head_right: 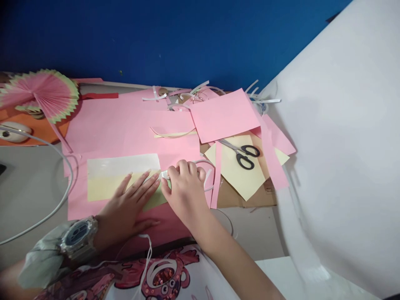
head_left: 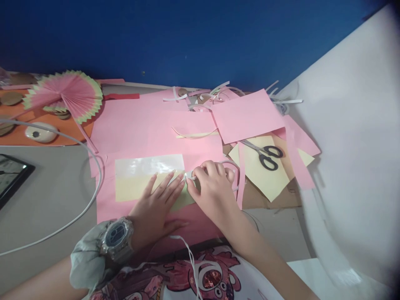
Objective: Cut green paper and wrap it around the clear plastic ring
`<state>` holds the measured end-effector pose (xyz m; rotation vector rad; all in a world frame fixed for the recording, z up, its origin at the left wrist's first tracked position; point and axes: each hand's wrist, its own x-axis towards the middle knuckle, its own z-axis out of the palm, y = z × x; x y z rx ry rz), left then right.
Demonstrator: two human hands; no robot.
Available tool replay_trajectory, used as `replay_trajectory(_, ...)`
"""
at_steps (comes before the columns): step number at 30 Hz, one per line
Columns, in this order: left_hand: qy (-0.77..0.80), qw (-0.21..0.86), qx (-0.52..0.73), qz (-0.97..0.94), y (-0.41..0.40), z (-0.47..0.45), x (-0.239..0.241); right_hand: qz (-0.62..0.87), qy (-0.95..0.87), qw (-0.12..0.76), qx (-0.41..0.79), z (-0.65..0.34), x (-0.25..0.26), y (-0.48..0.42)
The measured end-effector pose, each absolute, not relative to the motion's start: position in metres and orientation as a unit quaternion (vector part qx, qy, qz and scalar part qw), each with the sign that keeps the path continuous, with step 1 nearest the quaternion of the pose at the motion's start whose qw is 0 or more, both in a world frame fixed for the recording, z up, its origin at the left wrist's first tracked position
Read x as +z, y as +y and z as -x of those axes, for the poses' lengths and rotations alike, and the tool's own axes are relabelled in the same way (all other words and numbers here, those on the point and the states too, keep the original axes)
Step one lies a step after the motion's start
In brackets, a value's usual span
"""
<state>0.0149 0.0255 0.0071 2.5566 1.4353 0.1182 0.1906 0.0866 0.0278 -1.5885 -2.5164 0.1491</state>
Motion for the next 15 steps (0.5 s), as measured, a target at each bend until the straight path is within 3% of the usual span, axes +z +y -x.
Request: replay_trajectory(15, 0.498, 0.099, 0.053, -0.86, 0.0213, -0.0142, 0.008, 0.567, -0.821, 0.061, 0.005, -0.1917, 0.0351, 0.089)
